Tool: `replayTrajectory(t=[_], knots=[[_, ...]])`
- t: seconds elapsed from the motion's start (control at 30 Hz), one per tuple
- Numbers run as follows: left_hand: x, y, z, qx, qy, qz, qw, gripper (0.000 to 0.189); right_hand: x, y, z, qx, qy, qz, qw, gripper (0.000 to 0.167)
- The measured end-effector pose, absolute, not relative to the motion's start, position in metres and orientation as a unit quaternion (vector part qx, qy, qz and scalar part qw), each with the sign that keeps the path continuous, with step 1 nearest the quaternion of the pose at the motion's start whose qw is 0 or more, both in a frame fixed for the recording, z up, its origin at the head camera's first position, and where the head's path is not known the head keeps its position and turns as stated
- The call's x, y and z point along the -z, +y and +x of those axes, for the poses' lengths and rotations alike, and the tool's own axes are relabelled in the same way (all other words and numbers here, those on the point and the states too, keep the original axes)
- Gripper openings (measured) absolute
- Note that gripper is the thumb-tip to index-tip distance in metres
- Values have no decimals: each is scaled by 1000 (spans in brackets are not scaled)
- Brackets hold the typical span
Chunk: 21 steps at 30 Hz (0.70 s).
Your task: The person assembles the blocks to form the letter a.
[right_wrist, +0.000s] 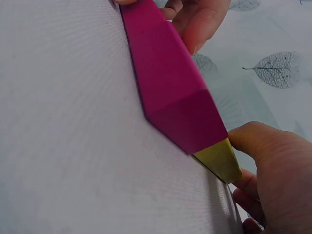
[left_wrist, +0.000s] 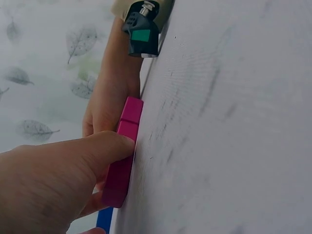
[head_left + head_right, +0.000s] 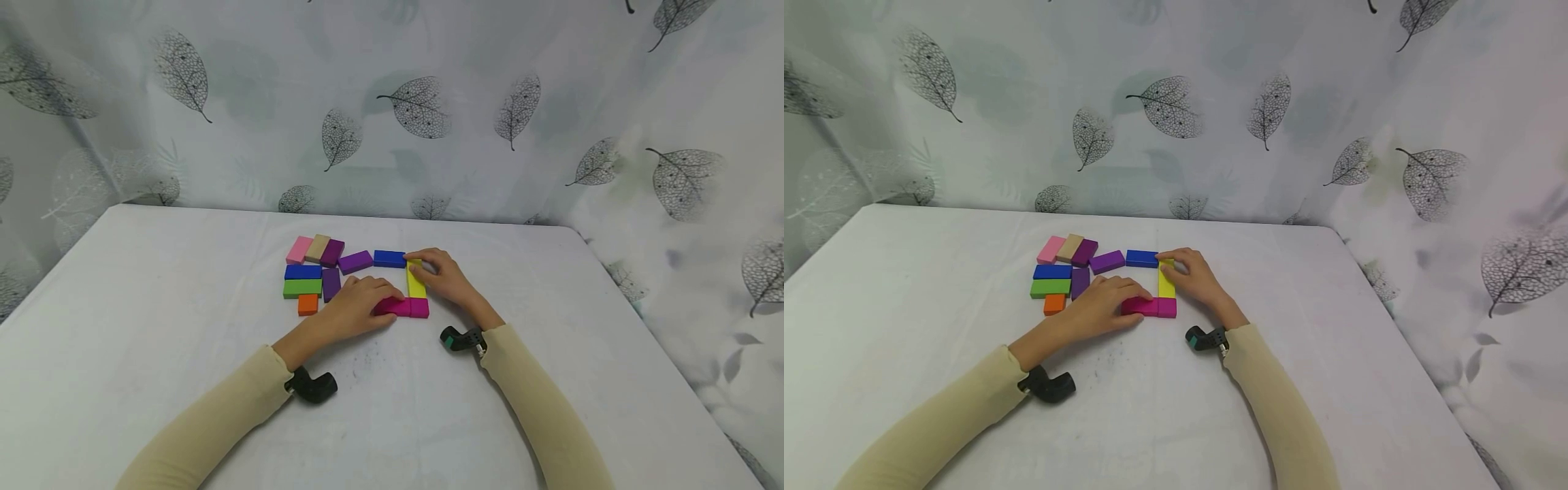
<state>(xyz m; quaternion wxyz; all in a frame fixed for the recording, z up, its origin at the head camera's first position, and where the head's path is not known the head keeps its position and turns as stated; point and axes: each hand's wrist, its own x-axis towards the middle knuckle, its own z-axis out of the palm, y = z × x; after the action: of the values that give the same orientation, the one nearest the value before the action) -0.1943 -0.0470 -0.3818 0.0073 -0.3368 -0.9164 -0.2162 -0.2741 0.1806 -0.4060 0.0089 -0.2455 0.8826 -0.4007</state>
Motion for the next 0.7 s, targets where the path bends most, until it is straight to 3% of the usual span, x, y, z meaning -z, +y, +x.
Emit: replayTrajectory(t=[0.37, 0.7], knots=[[374, -53, -198, 215, -920, -327, 20, 34, 404, 180, -271, 402, 882, -246, 7, 32], [362, -64, -202, 220, -927, -303, -18, 35, 402, 179, -269, 401, 885, -237, 14, 33]])
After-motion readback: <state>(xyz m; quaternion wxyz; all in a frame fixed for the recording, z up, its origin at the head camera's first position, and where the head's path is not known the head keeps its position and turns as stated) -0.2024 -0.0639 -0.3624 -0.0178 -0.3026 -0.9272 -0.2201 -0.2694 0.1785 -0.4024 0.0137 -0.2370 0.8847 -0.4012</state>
